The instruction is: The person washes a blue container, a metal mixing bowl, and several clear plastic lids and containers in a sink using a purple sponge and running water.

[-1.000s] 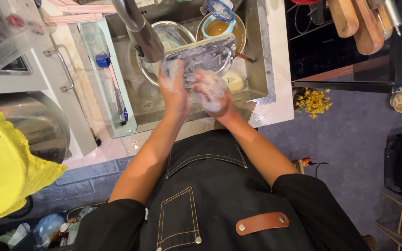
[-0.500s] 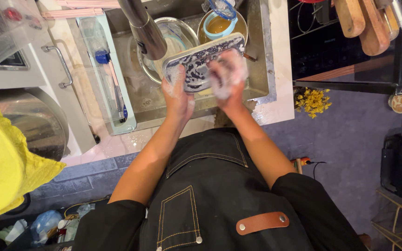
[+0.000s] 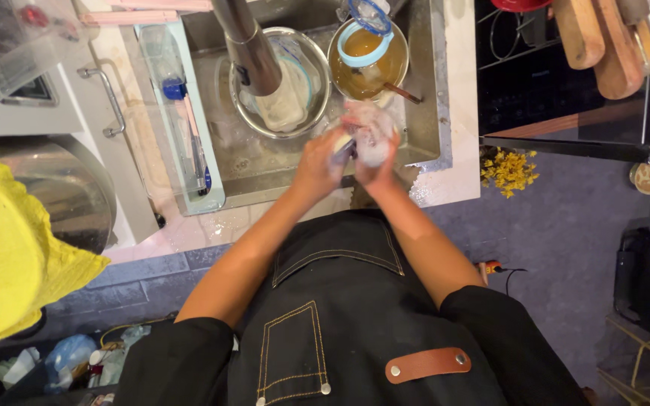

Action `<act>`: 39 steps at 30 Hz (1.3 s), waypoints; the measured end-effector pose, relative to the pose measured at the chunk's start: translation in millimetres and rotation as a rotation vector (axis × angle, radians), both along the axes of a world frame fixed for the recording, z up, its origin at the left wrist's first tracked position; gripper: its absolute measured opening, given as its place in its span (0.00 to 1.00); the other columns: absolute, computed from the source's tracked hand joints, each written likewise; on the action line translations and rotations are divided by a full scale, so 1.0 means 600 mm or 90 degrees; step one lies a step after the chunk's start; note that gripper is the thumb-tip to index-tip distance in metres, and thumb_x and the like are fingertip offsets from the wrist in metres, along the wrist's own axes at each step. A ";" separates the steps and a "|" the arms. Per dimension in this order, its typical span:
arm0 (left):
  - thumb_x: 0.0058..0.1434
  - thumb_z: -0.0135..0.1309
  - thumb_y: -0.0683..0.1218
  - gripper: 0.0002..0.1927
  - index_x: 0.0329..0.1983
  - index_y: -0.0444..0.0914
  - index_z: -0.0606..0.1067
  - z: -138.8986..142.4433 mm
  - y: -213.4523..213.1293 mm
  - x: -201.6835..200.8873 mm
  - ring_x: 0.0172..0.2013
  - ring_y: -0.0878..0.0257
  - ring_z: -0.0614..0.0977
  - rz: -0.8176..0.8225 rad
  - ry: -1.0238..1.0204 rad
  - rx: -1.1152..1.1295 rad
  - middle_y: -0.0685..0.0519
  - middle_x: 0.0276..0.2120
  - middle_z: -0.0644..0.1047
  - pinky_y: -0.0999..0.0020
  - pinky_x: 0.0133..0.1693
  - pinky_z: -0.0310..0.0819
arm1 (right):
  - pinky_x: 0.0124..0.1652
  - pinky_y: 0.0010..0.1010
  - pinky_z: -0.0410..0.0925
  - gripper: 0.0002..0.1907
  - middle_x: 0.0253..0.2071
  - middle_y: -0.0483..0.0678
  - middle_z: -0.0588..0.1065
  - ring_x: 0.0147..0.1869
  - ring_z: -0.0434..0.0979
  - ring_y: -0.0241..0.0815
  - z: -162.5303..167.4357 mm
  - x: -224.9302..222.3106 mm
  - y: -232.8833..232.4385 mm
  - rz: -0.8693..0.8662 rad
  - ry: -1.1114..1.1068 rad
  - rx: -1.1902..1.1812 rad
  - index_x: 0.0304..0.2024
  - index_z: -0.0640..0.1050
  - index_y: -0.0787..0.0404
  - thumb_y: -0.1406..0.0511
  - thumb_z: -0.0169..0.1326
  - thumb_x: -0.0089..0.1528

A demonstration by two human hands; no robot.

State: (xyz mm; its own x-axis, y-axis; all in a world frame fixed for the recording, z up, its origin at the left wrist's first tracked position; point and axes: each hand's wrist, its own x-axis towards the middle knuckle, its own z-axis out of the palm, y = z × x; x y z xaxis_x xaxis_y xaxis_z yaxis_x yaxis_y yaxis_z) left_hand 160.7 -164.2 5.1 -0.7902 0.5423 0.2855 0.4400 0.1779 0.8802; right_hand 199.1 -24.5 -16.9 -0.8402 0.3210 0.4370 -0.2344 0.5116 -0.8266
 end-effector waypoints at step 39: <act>0.58 0.61 0.41 0.25 0.59 0.31 0.71 -0.215 -0.051 -0.085 0.64 0.35 0.70 0.099 -0.106 -0.235 0.30 0.67 0.64 0.52 0.63 0.65 | 0.57 0.55 0.67 0.25 0.62 0.57 0.71 0.62 0.74 0.63 -0.206 -0.073 0.165 0.164 -0.875 0.381 0.57 0.75 0.58 0.55 0.58 0.61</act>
